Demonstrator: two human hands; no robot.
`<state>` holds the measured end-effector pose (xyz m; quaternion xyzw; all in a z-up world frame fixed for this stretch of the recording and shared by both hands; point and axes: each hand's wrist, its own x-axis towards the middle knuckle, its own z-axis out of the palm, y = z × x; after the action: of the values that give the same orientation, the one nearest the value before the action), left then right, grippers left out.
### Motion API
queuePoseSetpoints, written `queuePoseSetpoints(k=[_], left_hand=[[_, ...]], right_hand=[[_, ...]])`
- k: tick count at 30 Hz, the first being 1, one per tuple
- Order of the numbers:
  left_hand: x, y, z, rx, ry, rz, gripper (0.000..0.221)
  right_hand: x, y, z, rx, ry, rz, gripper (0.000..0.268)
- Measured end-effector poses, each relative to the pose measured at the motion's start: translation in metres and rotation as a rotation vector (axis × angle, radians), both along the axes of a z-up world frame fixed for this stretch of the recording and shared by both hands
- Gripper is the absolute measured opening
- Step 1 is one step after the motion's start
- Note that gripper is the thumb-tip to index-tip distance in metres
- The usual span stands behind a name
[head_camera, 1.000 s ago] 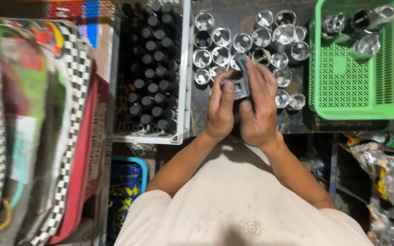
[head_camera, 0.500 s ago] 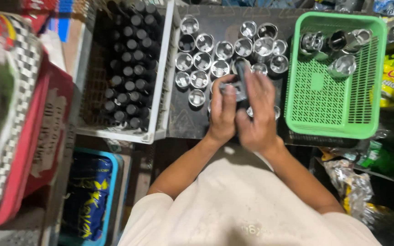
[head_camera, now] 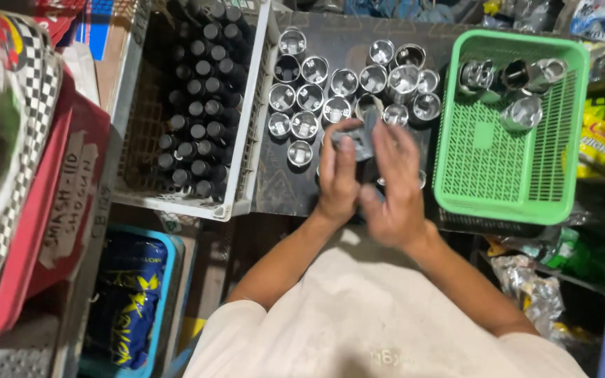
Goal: Cleaning and wiping multiple motorcycle engine pistons with a cloth.
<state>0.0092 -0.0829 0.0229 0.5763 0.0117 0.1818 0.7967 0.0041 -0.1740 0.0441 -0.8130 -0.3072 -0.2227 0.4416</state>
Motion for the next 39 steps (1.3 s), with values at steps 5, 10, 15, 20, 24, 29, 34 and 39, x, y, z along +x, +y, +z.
queuePoseSetpoints(k=[5,10,15,20,24,29,34,39], left_hand=[[0.001,0.026,0.004,-0.012,0.009,-0.039,0.041],[0.002,0.046,-0.008,0.021,0.008,-0.092,0.042],[0.008,0.081,0.025,-0.16,-0.014,-0.144,0.045],[0.006,0.099,0.026,-0.399,0.05,-0.313,0.052],[0.014,0.11,-0.003,-0.403,0.039,-0.58,0.044],[0.017,0.094,0.013,-0.359,0.0,-0.392,0.053],[0.016,0.071,0.002,-0.118,-0.021,-0.205,0.06],[0.021,0.04,0.011,-0.084,-0.047,-0.196,0.069]], right_hand=[[-0.007,0.024,0.008,0.017,0.006,-0.032,0.075],[0.0,0.05,0.004,0.031,-0.016,-0.063,0.072],[-0.013,0.078,-0.013,-0.008,-0.018,-0.12,0.075],[-0.019,0.089,-0.008,-0.057,-0.051,-0.161,0.071],[-0.013,0.094,-0.021,-0.046,-0.017,-0.241,0.07],[-0.014,0.084,-0.03,0.033,0.058,-0.176,0.073],[-0.004,0.063,-0.015,0.129,0.141,-0.094,0.071],[0.0,0.04,-0.022,0.123,0.205,-0.042,0.074]])
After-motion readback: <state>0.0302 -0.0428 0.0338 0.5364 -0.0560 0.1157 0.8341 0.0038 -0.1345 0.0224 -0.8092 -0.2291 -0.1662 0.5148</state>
